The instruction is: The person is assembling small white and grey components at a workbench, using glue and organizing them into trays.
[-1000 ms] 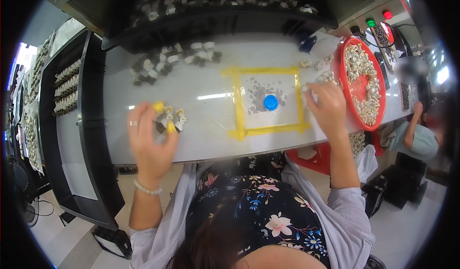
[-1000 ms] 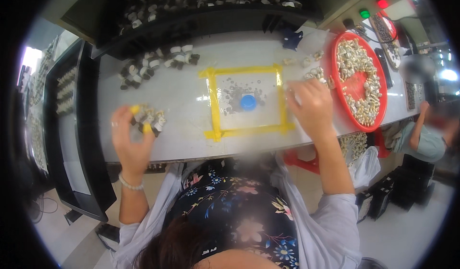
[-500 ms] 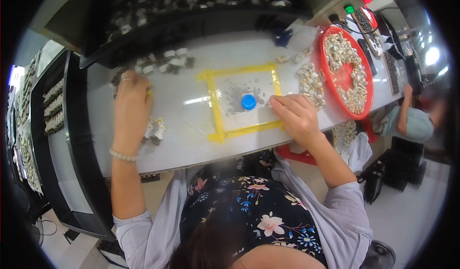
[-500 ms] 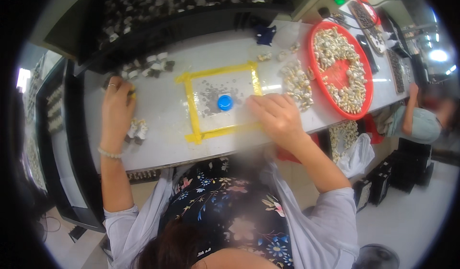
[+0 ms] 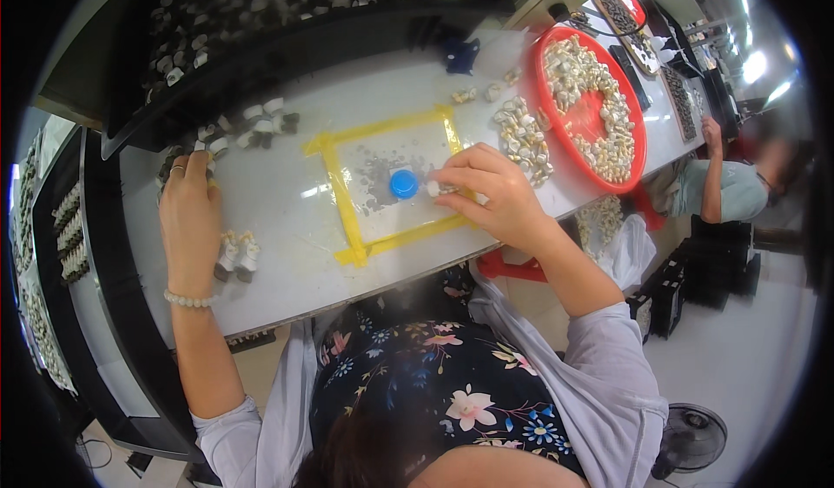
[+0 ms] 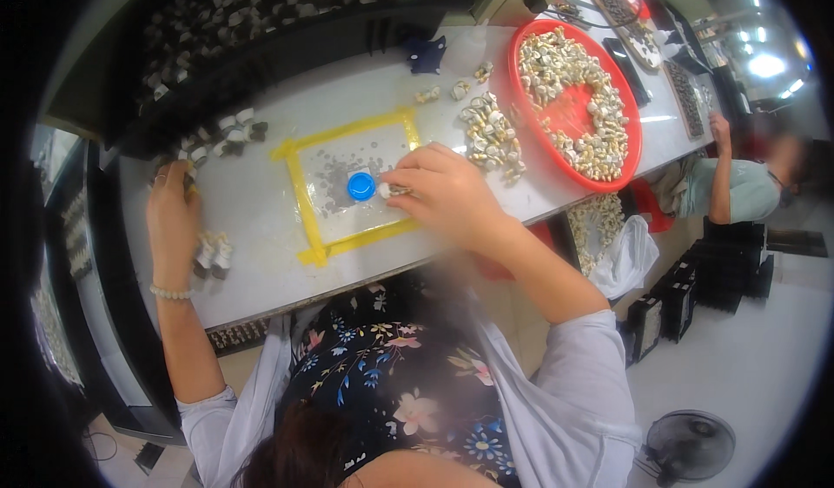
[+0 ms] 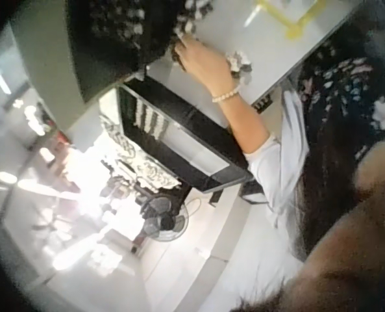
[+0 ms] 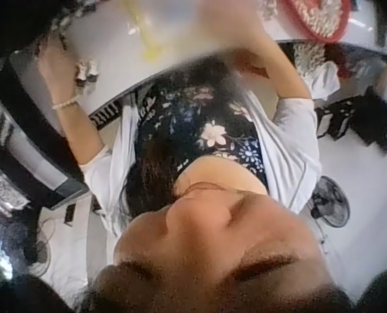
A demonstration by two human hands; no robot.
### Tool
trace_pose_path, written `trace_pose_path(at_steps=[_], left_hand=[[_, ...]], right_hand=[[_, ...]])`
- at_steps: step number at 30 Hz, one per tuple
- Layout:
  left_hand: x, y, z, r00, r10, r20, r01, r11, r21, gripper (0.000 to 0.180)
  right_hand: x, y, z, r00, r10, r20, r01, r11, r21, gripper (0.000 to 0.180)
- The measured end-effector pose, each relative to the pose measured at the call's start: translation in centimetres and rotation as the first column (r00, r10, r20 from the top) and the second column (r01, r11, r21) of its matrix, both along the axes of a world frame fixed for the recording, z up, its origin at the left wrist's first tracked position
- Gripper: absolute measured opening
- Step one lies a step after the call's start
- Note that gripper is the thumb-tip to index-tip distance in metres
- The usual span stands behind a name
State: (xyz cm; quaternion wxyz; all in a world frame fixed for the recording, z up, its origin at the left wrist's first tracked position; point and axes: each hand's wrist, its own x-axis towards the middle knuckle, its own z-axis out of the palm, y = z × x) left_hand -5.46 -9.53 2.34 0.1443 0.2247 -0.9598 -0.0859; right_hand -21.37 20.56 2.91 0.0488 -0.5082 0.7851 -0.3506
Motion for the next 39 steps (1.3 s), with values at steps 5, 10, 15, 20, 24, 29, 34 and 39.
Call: trace_pose_path(at_steps=[5,10,15,20,24,29,34,39], left_hand=[[0.4,1.5,0.8,0.994,0.022,-0.103,0.001,0.977,0.213,0.037],[2.0,5.4,0.5,0.922,0.094,-0.376,0.244,0.614,0.751,0.034],[2.5,9.9,0.2,0.913,0.299,-0.278,0.340,-0.180,0.923,0.031],[2.3,12.1,-1.0,0.914,0.324,-0.246,0.365,-0.387,0.847,0.031],[1.9,13.0,-1.9,0.901,0.348,-0.258,0.384,-0.366,0.848,0.031],[1.4,13.4,-2.2,0.906,0.353,-0.233,0.373,-0.407,0.834,0.033],[1.0,13.8,-2.7,0.890,0.388,-0.240,0.401,-0.413,0.818,0.026],[0.9,13.8,-2.9,0.890,0.377,-0.256,0.411,-0.419,0.810,0.026]], right_hand=[[-0.7,-2.1,0.5,0.987,0.111,-0.112,-0.110,0.994,0.019,0.023],[-0.8,-3.0,1.0,0.966,0.169,-0.197,-0.148,0.982,0.117,0.021],[-0.6,-3.7,1.3,0.950,0.211,-0.229,-0.168,0.967,0.194,0.020],[-0.3,-4.1,1.3,0.947,0.222,-0.232,-0.176,0.963,0.204,0.020],[-0.3,-3.9,1.0,0.957,0.202,-0.210,-0.170,0.973,0.158,0.020],[0.1,-2.9,1.2,0.993,0.085,0.080,-0.089,0.995,0.054,0.025],[1.0,-2.5,1.7,0.930,0.037,0.367,-0.027,0.999,-0.032,0.027],[1.8,-2.6,2.3,0.876,0.080,0.476,-0.064,0.997,-0.051,0.027]])
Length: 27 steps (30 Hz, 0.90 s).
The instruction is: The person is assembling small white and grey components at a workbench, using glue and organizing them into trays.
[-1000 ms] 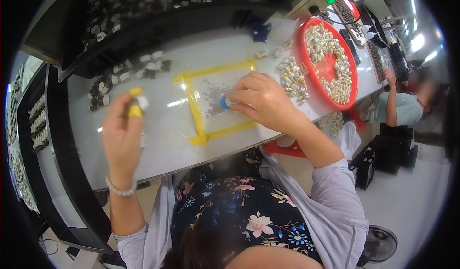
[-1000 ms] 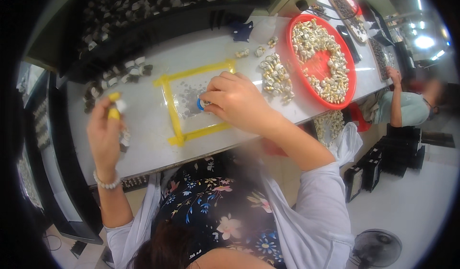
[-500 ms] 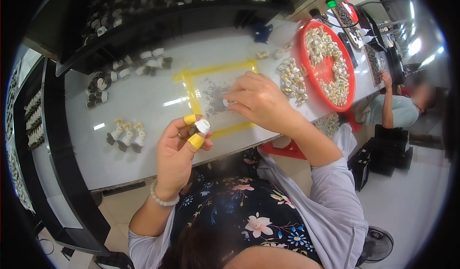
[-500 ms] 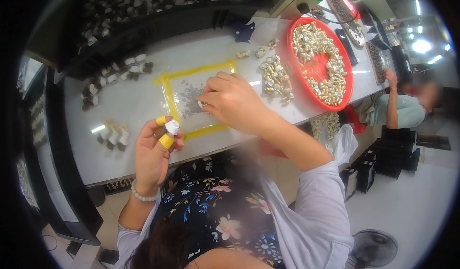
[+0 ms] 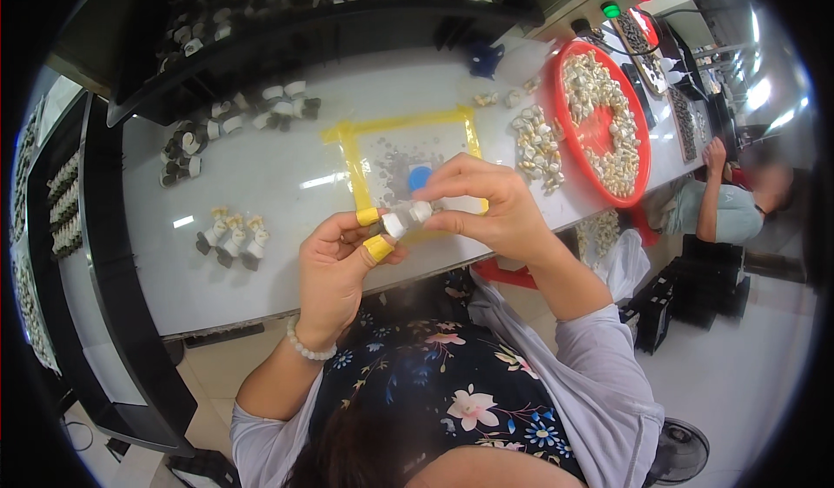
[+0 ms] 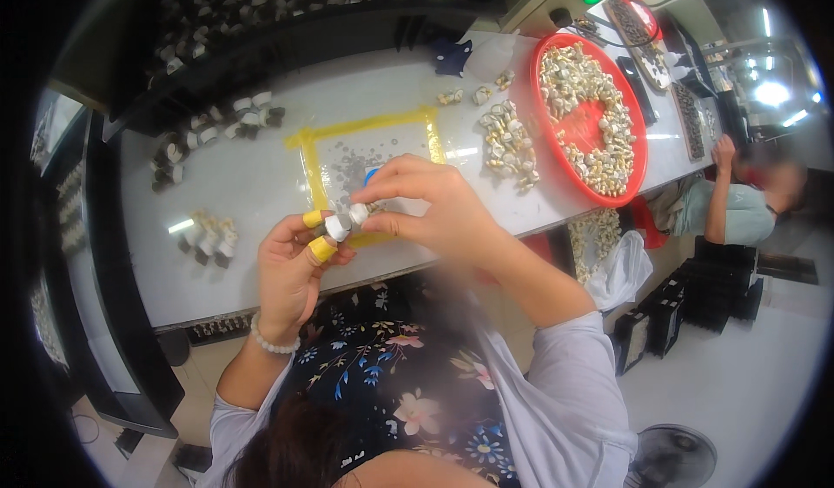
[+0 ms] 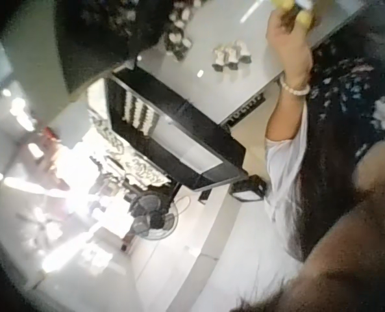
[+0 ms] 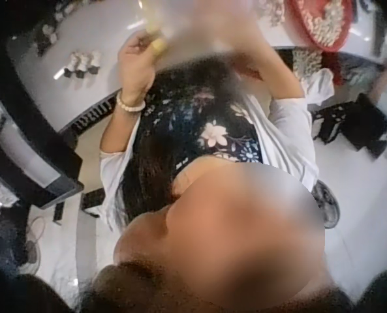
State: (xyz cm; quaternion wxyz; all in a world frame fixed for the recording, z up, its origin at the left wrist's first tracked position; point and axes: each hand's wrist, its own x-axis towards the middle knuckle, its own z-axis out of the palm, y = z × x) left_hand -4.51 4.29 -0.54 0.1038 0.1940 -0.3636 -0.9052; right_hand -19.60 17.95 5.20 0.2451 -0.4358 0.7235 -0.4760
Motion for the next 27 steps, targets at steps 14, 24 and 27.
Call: trace_pose_path(at_steps=[14,24,27], left_hand=[[0.2,0.5,-0.7,0.999,0.020,-0.042,-0.024,0.994,-0.102,0.019],[2.4,0.0,0.5,0.994,-0.021,0.105,0.075,0.838,-0.541,0.018],[4.5,-1.5,1.3,0.998,0.042,0.041,0.026,0.304,-0.952,0.023]], right_hand=[[0.8,-0.5,-0.5,0.995,0.064,0.074,-0.065,0.998,0.007,0.027],[-1.1,1.1,-0.9,0.978,0.132,-0.161,-0.119,0.989,0.088,0.024],[-5.4,2.5,-0.8,0.790,-0.086,-0.607,0.156,0.986,0.063,0.021]])
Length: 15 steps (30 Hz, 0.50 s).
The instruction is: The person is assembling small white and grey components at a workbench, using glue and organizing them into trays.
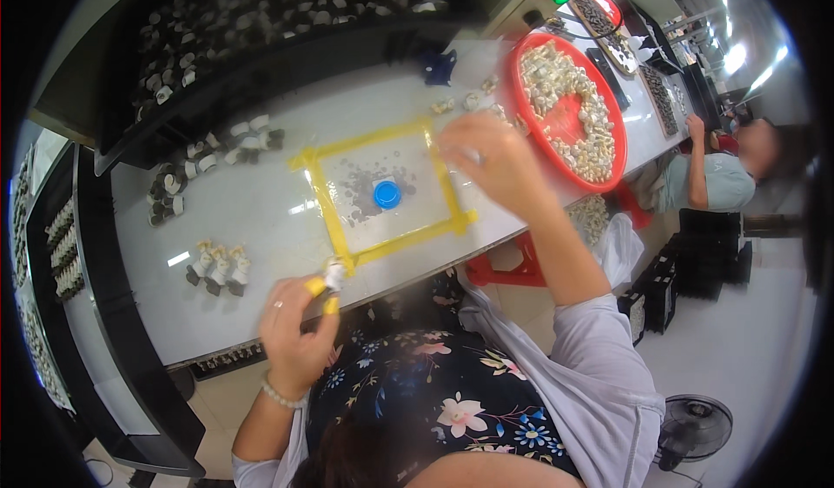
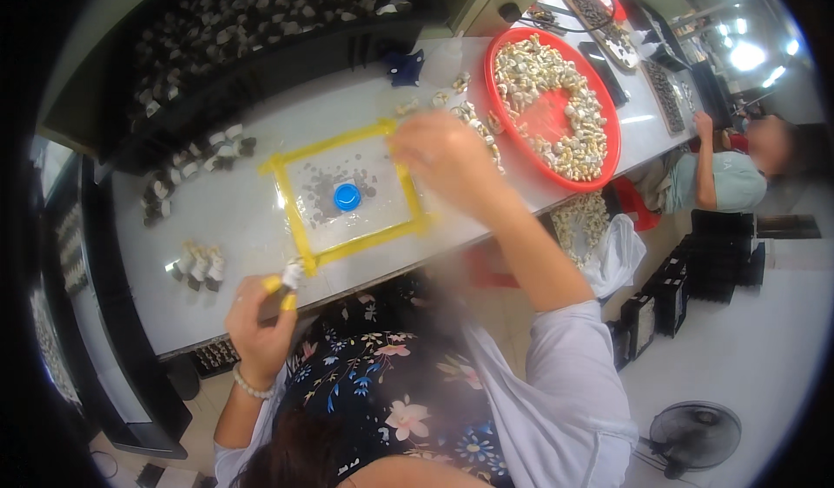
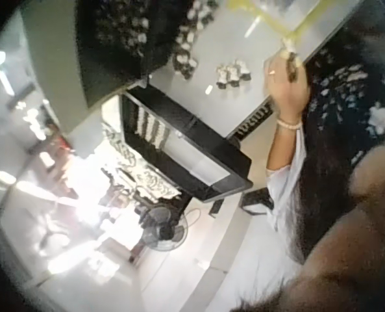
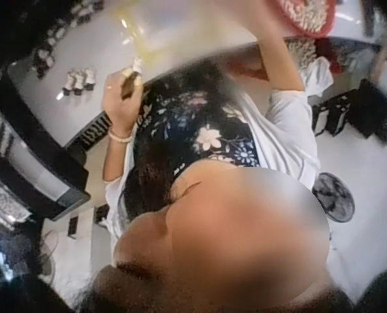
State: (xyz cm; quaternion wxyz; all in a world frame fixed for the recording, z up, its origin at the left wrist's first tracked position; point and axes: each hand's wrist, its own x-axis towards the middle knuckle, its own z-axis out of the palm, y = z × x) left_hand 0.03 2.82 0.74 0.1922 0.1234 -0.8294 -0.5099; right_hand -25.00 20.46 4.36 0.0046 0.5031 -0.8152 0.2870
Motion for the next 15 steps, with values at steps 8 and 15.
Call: trace_pose_path(at_steps=[8,15], left_hand=[[2.3,-2.1,-0.6,0.965,0.249,-0.079,-0.247,0.772,-0.586,0.027],[-1.4,-6.2,2.4,0.945,0.275,-0.176,-0.327,0.785,-0.526,0.034]], right_hand=[[-4.7,-1.4,-1.3,0.957,-0.023,-0.288,0.050,0.995,0.086,0.029],[-1.4,-1.4,-0.6,0.968,-0.085,0.237,0.077,0.996,0.043,0.024]])
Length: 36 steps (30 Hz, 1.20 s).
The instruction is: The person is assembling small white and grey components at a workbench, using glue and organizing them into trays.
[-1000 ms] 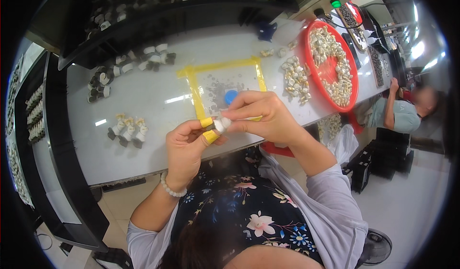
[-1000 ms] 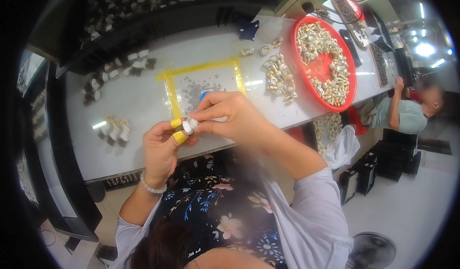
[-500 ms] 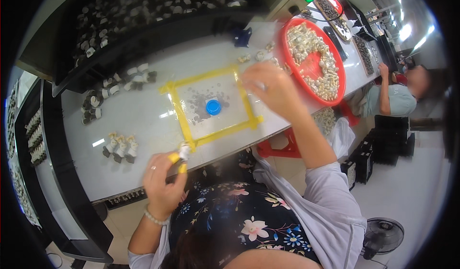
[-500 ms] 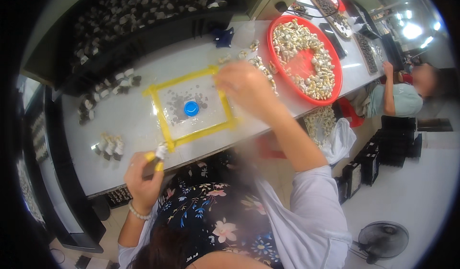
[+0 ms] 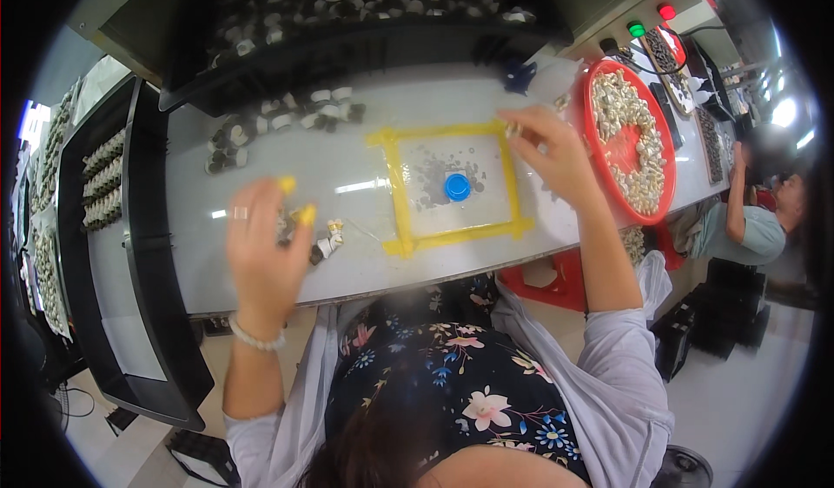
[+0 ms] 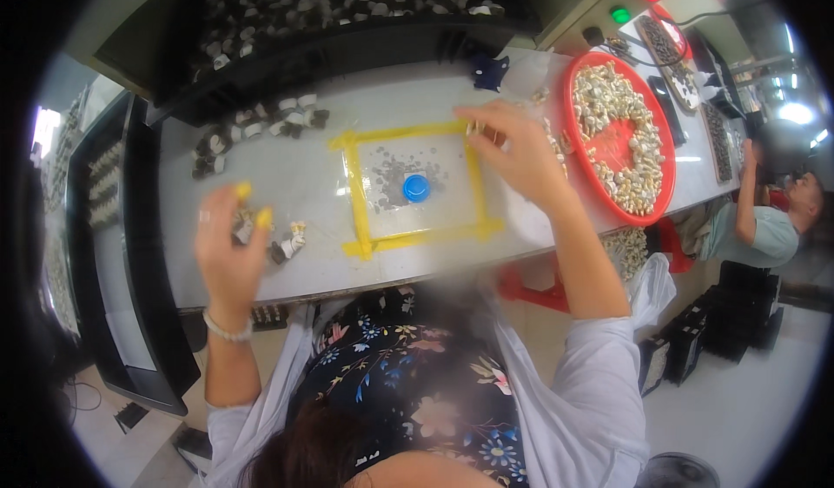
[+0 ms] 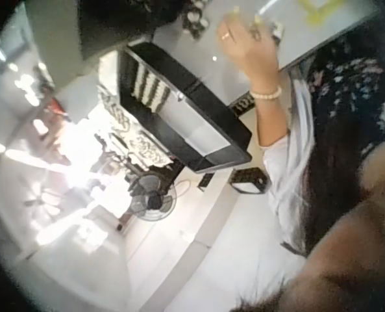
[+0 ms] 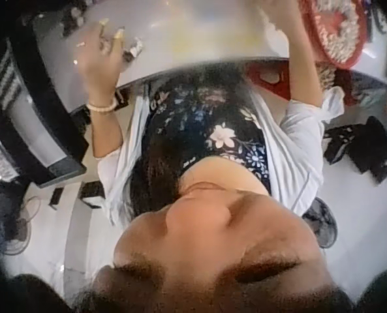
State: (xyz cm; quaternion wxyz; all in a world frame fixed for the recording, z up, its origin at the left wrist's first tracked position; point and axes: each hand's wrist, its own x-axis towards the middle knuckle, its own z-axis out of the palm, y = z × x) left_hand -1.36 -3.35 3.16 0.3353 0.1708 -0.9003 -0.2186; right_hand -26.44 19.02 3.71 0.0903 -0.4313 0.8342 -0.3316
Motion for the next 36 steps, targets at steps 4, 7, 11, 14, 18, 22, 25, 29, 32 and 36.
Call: trace_pose_path(at_steps=[4,7,11,14,18,22,25,29,32,36], left_hand=[[-4.5,-3.2,1.0,0.972,-0.049,0.231,0.043,0.999,0.029,0.032],[-6.8,-4.1,0.6,0.938,-0.090,0.334,0.098,0.995,-0.008,0.034],[-7.4,-4.7,-1.7,0.955,-0.032,0.296,0.081,0.985,-0.154,0.033],[-7.1,-4.6,-1.0,0.927,-0.092,0.364,0.077,0.996,0.055,0.032],[-6.2,-4.4,-0.2,0.917,-0.167,0.361,0.091,0.971,0.220,0.032],[-5.5,-4.5,-0.2,0.920,-0.132,0.368,0.071,0.982,0.175,0.033],[-5.0,-4.1,0.9,0.932,-0.127,0.341,0.072,0.983,0.169,0.034],[-3.8,-3.1,1.3,0.970,-0.243,0.022,0.225,0.926,0.302,0.035],[-3.1,-1.4,0.9,0.939,-0.286,-0.194,0.336,0.632,0.698,0.032],[-1.1,1.3,-0.9,0.911,-0.110,-0.398,0.405,0.044,0.913,0.030]], right_hand=[[2.2,1.9,-1.4,0.859,0.040,0.511,0.027,0.992,-0.122,0.022],[3.5,2.5,-2.1,0.944,0.046,0.328,-0.033,0.999,-0.043,0.021],[3.4,3.0,-2.3,0.995,0.099,0.023,-0.096,0.990,-0.106,0.020],[3.2,3.3,-2.1,0.986,0.136,-0.094,-0.142,0.988,-0.055,0.023],[3.0,3.2,-1.5,0.968,0.186,-0.167,-0.195,0.980,-0.037,0.023],[3.1,2.6,-0.5,0.963,0.231,-0.141,-0.230,0.973,0.026,0.024],[2.9,2.4,-0.5,0.968,0.232,-0.093,-0.229,0.973,0.039,0.025],[3.7,1.1,0.0,0.977,0.214,0.014,-0.213,0.976,-0.054,0.024],[4.1,-0.2,0.0,0.968,0.249,0.020,-0.248,0.967,-0.048,0.022],[4.5,-1.3,-0.3,0.945,0.317,-0.087,-0.318,0.948,0.001,0.020]])
